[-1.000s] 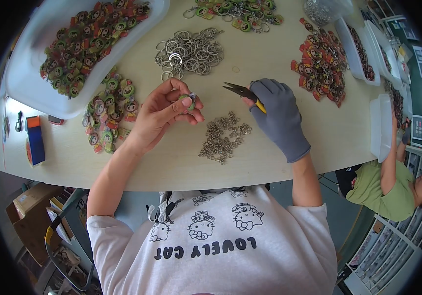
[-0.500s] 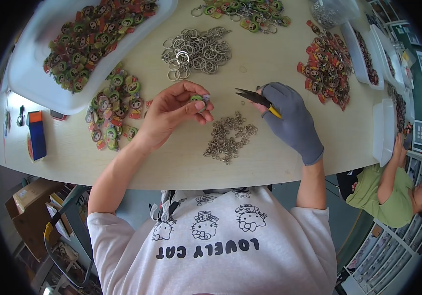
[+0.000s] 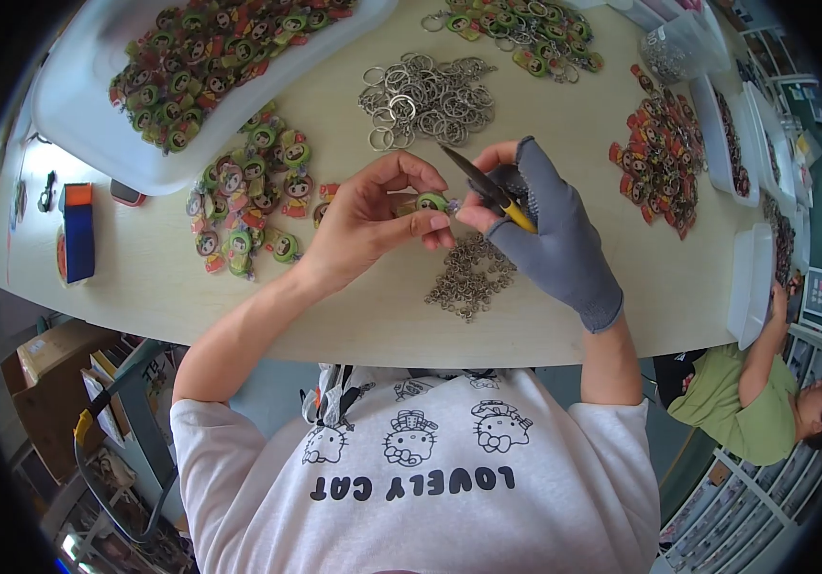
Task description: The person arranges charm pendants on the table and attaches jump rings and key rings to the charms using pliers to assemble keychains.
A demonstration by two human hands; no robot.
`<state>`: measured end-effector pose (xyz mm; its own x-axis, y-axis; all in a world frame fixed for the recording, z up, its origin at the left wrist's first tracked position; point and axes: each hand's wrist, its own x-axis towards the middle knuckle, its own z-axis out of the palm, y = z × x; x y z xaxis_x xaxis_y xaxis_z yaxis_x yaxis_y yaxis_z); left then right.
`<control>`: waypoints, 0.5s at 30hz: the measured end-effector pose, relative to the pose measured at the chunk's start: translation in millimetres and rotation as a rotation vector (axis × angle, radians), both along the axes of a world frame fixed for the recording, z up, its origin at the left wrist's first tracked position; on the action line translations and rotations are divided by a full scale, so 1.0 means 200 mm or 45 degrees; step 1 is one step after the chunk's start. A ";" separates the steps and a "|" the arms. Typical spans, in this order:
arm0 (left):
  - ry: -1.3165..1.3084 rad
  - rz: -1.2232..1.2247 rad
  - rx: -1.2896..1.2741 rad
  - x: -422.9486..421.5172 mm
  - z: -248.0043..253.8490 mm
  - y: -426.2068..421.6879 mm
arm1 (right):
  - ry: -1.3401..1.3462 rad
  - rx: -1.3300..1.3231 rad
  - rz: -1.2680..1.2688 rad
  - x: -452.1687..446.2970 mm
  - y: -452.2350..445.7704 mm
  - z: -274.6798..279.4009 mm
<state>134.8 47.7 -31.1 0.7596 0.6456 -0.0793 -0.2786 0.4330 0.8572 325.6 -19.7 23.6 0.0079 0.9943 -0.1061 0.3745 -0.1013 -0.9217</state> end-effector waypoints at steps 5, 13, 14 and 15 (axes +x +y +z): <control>-0.033 -0.015 -0.006 -0.01 0.02 -0.01 | 0.039 -0.052 -0.074 -0.01 0.01 0.03; -0.046 -0.042 -0.030 -0.02 0.03 0.01 | 0.241 -0.059 -0.045 0.00 -0.01 0.01; -0.016 -0.020 -0.076 -0.02 0.04 0.01 | 0.225 -0.058 -0.061 -0.01 -0.01 0.02; 0.014 0.001 -0.124 -0.02 0.04 0.00 | 0.209 -0.057 -0.077 -0.02 -0.01 0.02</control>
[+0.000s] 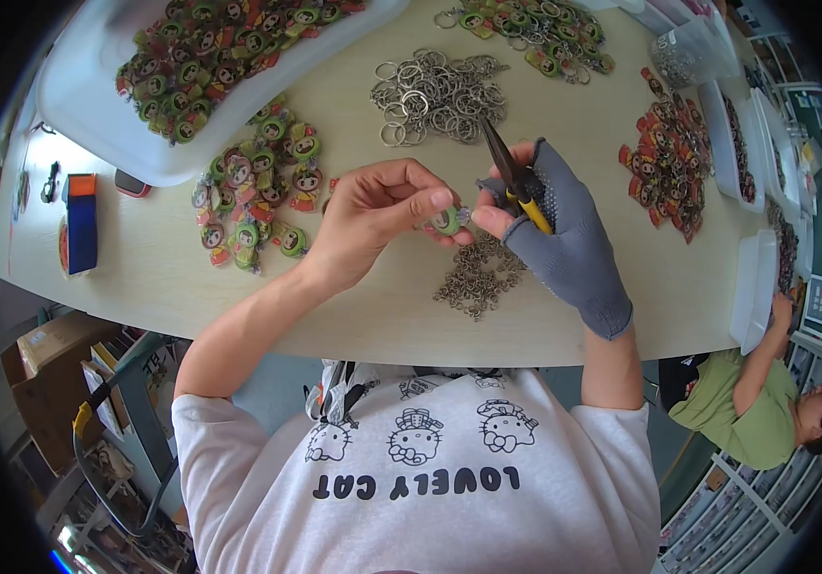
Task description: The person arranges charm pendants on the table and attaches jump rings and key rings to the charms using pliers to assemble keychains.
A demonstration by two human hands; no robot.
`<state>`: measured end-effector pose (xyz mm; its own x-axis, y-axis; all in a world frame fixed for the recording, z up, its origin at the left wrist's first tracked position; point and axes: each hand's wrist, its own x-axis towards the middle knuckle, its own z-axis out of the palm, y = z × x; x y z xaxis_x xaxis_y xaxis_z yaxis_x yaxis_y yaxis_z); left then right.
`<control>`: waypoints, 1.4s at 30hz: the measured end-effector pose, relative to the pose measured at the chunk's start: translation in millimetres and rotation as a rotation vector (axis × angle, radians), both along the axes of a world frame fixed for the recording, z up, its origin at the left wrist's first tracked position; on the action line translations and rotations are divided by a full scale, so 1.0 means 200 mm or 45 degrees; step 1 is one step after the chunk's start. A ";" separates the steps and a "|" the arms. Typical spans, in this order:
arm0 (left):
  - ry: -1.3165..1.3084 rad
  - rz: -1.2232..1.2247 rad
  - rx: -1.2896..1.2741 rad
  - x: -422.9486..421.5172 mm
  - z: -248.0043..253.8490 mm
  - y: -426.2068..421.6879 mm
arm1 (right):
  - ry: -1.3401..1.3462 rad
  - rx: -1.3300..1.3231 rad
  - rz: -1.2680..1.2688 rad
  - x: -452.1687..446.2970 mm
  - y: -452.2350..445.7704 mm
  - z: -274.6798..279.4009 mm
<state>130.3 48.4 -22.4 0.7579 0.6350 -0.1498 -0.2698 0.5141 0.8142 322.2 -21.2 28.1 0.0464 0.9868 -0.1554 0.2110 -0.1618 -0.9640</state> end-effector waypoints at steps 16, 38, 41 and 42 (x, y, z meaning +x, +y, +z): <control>0.069 -0.115 0.030 0.00 0.01 0.01 | 0.017 -0.010 -0.067 -0.01 0.00 -0.01; 0.421 0.395 1.341 -0.02 -0.03 0.00 | -0.598 0.325 0.094 0.06 0.17 -0.07; 0.413 0.533 1.232 -0.01 -0.03 0.02 | -1.267 0.685 0.087 0.18 0.35 -0.17; 0.418 0.562 1.268 -0.02 -0.04 0.03 | -1.288 0.731 0.105 0.19 0.38 -0.20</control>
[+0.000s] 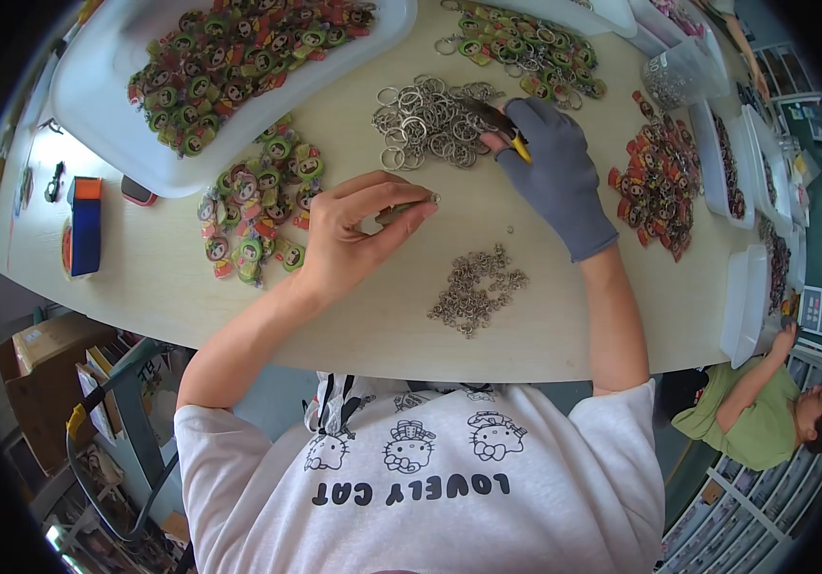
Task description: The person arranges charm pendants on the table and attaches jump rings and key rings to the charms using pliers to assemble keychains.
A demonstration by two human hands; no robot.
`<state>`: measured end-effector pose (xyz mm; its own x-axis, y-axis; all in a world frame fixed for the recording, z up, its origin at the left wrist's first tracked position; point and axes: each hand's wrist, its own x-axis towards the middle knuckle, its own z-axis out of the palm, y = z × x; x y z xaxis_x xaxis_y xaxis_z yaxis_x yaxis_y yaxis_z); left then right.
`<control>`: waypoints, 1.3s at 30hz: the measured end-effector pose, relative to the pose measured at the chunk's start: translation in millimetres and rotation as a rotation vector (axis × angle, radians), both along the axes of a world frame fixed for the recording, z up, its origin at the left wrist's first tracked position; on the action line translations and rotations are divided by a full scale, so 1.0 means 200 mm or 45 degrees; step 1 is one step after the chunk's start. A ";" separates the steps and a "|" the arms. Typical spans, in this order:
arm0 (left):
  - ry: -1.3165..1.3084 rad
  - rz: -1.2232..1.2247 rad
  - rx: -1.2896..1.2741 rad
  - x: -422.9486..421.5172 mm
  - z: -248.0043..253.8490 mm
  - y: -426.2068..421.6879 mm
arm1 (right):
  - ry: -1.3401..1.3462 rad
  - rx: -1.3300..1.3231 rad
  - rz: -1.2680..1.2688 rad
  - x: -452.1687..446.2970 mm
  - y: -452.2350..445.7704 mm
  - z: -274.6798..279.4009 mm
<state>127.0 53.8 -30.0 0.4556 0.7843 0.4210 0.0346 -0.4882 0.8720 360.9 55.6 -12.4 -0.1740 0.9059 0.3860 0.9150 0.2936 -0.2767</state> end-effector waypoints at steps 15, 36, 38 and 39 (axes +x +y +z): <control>0.008 0.082 0.181 0.00 -0.01 0.01 | 1.083 -0.621 -0.016 -0.09 -0.07 0.19; -0.066 0.106 0.379 0.00 -0.03 0.03 | 0.561 -0.429 0.044 -0.24 -0.20 0.39; -0.066 0.106 0.386 0.00 -0.03 0.03 | 0.577 -0.415 0.038 -0.25 -0.20 0.39; -0.064 0.104 0.387 0.00 -0.03 0.03 | 0.580 -0.400 0.043 -0.25 -0.20 0.39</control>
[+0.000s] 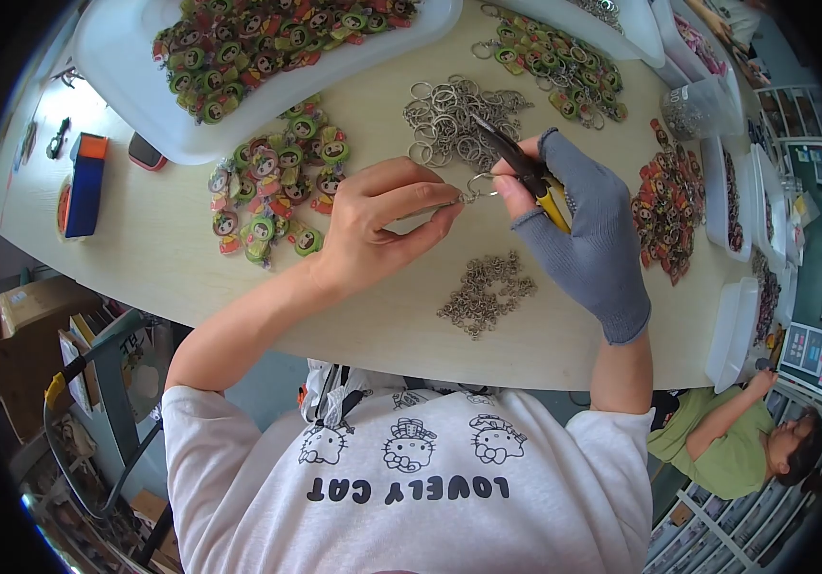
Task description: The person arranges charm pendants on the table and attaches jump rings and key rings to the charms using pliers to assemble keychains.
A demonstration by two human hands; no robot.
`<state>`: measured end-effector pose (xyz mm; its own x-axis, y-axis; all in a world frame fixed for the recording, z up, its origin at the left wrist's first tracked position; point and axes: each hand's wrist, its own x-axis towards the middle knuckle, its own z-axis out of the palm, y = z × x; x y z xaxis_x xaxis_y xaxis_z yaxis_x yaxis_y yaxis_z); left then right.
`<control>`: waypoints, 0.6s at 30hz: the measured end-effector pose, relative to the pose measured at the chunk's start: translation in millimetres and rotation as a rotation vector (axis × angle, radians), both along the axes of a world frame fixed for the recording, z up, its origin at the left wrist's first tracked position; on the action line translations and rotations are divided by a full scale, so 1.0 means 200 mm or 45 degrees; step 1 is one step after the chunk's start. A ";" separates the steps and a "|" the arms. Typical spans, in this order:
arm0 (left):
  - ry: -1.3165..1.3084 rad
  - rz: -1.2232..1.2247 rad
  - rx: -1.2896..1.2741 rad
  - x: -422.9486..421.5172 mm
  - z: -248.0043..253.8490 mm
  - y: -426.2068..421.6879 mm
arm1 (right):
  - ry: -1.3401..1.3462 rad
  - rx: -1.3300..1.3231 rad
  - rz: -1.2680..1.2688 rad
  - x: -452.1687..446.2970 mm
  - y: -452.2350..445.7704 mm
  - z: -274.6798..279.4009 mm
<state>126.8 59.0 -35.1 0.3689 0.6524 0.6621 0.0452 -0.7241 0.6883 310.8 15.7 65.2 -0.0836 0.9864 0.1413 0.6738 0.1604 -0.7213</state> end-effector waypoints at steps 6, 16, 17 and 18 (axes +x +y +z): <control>-0.006 -0.001 0.020 0.00 0.01 0.00 | 0.030 0.017 -0.015 -0.02 0.00 0.01; -0.018 0.014 0.032 -0.01 0.01 0.00 | 0.033 0.028 -0.012 -0.03 0.00 0.01; -0.020 0.012 0.027 -0.01 0.01 0.00 | 0.036 0.038 -0.009 -0.02 0.00 0.01; -0.022 0.010 0.024 -0.01 0.01 0.00 | 0.039 0.049 -0.006 -0.02 0.00 0.01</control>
<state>125.3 58.8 -33.3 0.3523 0.6427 0.6803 0.0391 -0.7363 0.6755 306.0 15.6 67.0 -0.0740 0.9806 0.1813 0.6525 0.1851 -0.7348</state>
